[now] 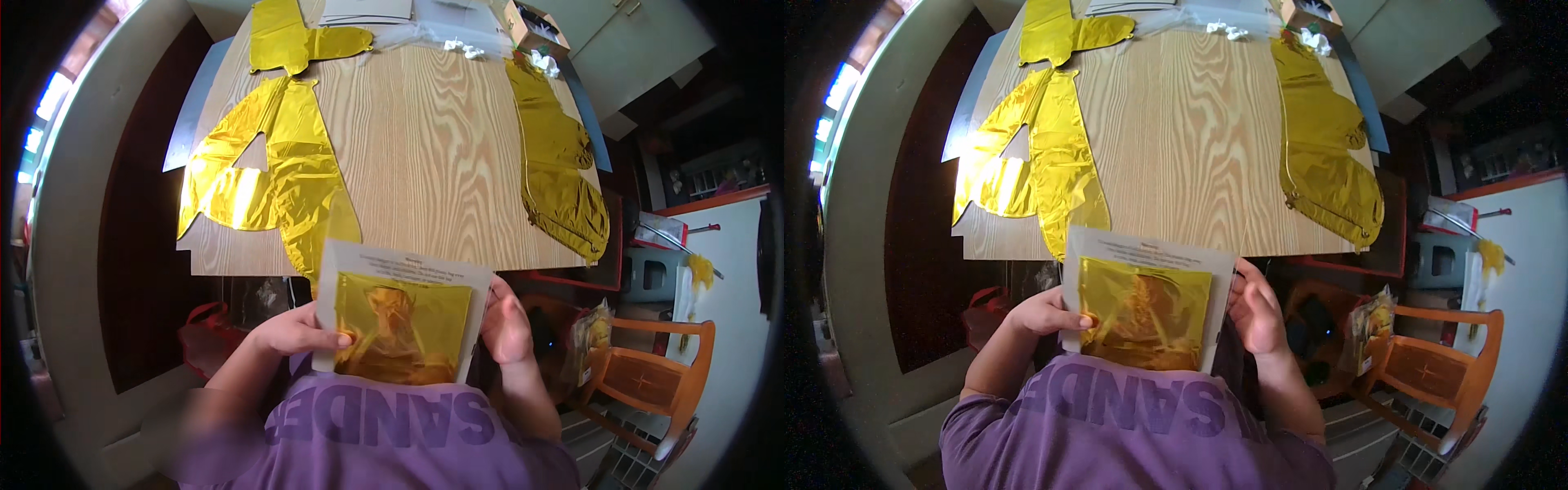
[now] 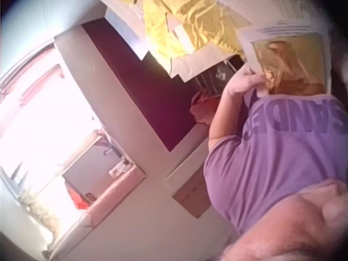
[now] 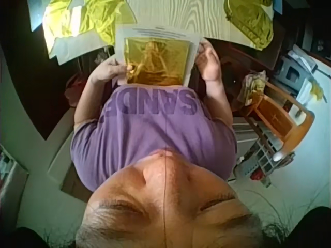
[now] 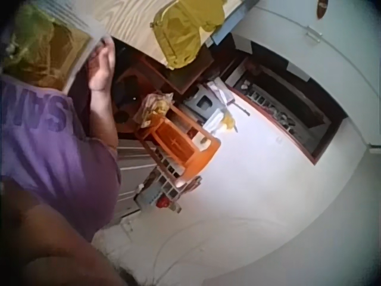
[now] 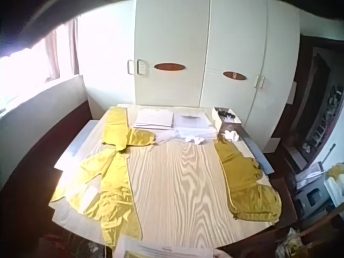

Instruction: Folding gold foil balloons and placing them into cardboard packaging inserts.

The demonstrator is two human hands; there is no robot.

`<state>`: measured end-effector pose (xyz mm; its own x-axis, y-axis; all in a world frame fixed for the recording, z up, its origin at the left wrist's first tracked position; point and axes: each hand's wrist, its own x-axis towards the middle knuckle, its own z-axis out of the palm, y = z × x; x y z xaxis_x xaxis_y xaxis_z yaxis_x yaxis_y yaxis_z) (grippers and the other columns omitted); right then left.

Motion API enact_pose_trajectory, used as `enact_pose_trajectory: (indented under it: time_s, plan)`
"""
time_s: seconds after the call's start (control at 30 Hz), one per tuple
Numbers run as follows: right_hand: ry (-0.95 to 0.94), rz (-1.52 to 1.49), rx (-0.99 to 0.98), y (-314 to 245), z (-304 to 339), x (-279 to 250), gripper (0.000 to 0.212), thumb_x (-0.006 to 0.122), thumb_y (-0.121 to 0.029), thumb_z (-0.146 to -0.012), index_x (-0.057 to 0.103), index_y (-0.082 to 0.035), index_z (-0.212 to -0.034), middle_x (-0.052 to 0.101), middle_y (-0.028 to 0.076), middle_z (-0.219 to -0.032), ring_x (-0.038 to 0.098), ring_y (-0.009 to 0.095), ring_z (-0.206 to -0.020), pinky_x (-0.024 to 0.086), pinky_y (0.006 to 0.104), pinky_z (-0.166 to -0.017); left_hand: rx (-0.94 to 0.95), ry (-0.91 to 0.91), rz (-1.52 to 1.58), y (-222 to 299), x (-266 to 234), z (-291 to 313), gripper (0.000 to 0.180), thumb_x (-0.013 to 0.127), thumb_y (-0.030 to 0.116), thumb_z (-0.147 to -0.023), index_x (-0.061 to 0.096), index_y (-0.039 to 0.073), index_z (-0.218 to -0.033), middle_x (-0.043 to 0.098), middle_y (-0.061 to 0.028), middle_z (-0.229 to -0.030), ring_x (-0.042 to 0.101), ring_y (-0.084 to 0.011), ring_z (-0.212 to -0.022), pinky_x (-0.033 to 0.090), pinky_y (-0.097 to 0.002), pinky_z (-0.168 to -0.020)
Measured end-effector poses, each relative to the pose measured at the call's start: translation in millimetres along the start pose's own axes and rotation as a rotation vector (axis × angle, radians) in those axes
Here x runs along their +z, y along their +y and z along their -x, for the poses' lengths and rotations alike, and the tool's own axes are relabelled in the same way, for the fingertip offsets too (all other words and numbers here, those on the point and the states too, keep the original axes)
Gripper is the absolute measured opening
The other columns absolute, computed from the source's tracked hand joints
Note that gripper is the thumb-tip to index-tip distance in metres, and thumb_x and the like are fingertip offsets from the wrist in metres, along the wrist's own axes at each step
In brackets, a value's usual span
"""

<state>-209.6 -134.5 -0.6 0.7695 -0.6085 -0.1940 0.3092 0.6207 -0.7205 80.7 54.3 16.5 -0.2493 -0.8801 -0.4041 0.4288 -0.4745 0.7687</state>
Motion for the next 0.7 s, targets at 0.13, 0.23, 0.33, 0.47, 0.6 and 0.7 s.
enact_pose_trajectory:
  time_s: [0.13, 0.23, 0.33, 0.47, 0.6, 0.7]
  plan:
    - [0.143, 0.203, 0.08, 23.7, -12.2, 10.4, 0.037, 0.054, -0.013, -0.104, 0.05, -0.001, -0.138, 0.062, 0.005, -0.128, 0.057, 0.012, -0.116, 0.043, 0.0301, -0.103, -0.063, 0.273, 0.19, 15.9, 15.1, -17.6, 0.058, 0.067, 0.032, -0.098, 0.048, 0.0, -0.143, 0.065, -0.0089, -0.126, 0.063, -0.019, -0.111, 0.05, -0.0354, -0.099]
    - [0.08, 0.133, 0.15, 16.5, -11.6, 20.0, 0.036, 0.054, -0.014, -0.104, 0.051, -0.001, -0.137, 0.061, 0.004, -0.131, 0.055, 0.011, -0.118, 0.042, 0.0298, -0.104, 0.244, 0.425, 0.241, 26.1, 11.3, -27.0, 0.042, 0.065, 0.022, -0.1, 0.055, 0.002, -0.136, 0.066, -0.006, -0.123, 0.064, -0.0129, -0.107, 0.052, -0.0341, -0.095]
    - [0.077, 0.201, 0.183, 5.8, -1.7, 33.0, 0.035, 0.053, -0.016, -0.105, 0.052, -0.001, -0.137, 0.062, 0.003, -0.129, 0.056, 0.01, -0.115, 0.043, 0.0289, -0.102, 0.124, 0.399, 0.093, 11.2, 23.2, -5.2, 0.043, 0.066, 0.021, -0.1, 0.054, 0.003, -0.137, 0.065, -0.0032, -0.122, 0.061, -0.0111, -0.109, 0.049, -0.0315, -0.097]
    - [0.128, 0.364, 0.243, 5.6, 27.5, 34.9, 0.034, 0.055, -0.019, -0.106, 0.054, -0.002, -0.135, 0.061, -0.003, -0.109, 0.05, 0.004, -0.09, 0.043, 0.0233, -0.084, 0.068, 0.367, 0.175, -10.2, 47.3, 32.8, 0.049, 0.06, 0.021, -0.103, 0.044, 0.004, -0.146, 0.059, -0.0034, -0.134, 0.054, -0.0121, -0.123, 0.043, -0.0316, -0.105]
    - [0.166, 0.316, 0.262, 5.8, 20.0, 31.7, 0.033, 0.056, -0.018, -0.105, 0.056, -0.001, -0.133, 0.061, -0.003, -0.106, 0.049, 0.004, -0.089, 0.042, 0.0226, -0.081, 0.096, 0.368, 0.243, -4.3, 45.4, 23.3, 0.069, 0.062, 0.011, -0.1, 0.024, 0.006, -0.157, 0.047, -0.0085, -0.147, 0.049, -0.0163, -0.131, 0.039, -0.0343, -0.11]
    - [0.123, 0.325, 0.145, -11.2, -4.3, 24.2, 0.036, 0.056, -0.017, -0.104, 0.052, 0.001, -0.136, 0.064, 0.005, -0.122, 0.057, 0.011, -0.112, 0.043, 0.0273, -0.099, 0.295, 0.385, 0.009, 2.0, 40.9, -3.2, 0.096, 0.068, 0.002, -0.093, 0.003, 0.012, -0.163, 0.033, -0.0109, -0.158, 0.041, -0.02, -0.139, 0.035, -0.0361, -0.114]
